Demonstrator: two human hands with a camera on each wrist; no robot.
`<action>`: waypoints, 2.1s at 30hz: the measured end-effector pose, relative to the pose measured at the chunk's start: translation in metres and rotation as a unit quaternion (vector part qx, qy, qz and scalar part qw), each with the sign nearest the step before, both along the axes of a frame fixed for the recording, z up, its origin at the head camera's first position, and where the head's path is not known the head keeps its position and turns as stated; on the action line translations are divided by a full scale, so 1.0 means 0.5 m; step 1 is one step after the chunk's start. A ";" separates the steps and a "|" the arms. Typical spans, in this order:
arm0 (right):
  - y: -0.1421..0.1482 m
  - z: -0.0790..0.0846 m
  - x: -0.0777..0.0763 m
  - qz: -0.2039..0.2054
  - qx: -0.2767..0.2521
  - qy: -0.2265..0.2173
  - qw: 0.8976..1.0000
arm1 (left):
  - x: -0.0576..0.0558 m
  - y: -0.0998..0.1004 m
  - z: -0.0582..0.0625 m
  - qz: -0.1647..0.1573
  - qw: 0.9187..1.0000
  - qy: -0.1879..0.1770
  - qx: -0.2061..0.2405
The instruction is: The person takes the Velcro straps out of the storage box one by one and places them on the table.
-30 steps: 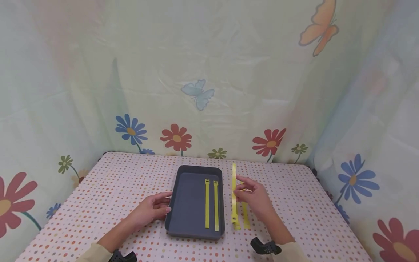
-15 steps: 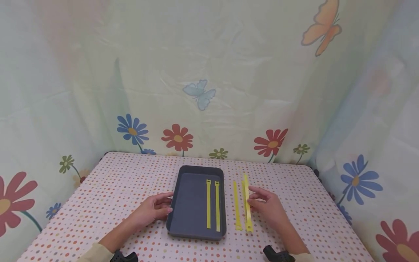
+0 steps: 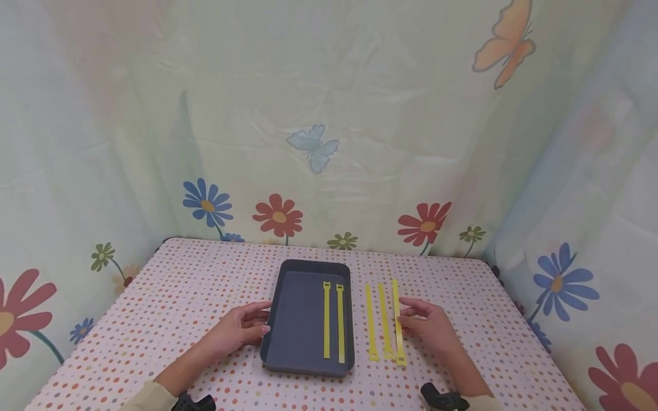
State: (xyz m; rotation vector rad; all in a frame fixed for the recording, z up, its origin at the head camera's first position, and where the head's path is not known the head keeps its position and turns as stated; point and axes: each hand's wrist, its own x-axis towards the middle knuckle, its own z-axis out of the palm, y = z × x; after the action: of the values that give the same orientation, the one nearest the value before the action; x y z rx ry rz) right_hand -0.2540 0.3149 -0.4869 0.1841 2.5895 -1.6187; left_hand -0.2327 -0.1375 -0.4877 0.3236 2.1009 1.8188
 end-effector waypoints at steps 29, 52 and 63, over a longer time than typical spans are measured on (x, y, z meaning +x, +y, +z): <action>-0.020 0.016 -0.028 -0.009 0.165 -0.011 0.986 | 0.004 -0.001 0.004 0.006 1.000 0.005 -0.009; -0.033 0.033 -0.027 -0.017 0.198 -0.025 0.980 | -0.004 -0.001 -0.005 0.010 1.000 -0.002 -0.017; -0.028 0.028 -0.014 -0.034 0.172 -0.022 0.984 | 0.000 0.000 -0.004 0.002 1.000 -0.002 -0.001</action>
State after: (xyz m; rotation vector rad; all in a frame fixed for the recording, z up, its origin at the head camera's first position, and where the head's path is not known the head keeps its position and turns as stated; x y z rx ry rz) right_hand -0.2612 0.3009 -0.4731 0.3295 2.8373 -1.1552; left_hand -0.2326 -0.1377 -0.4898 0.3150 2.1023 1.8166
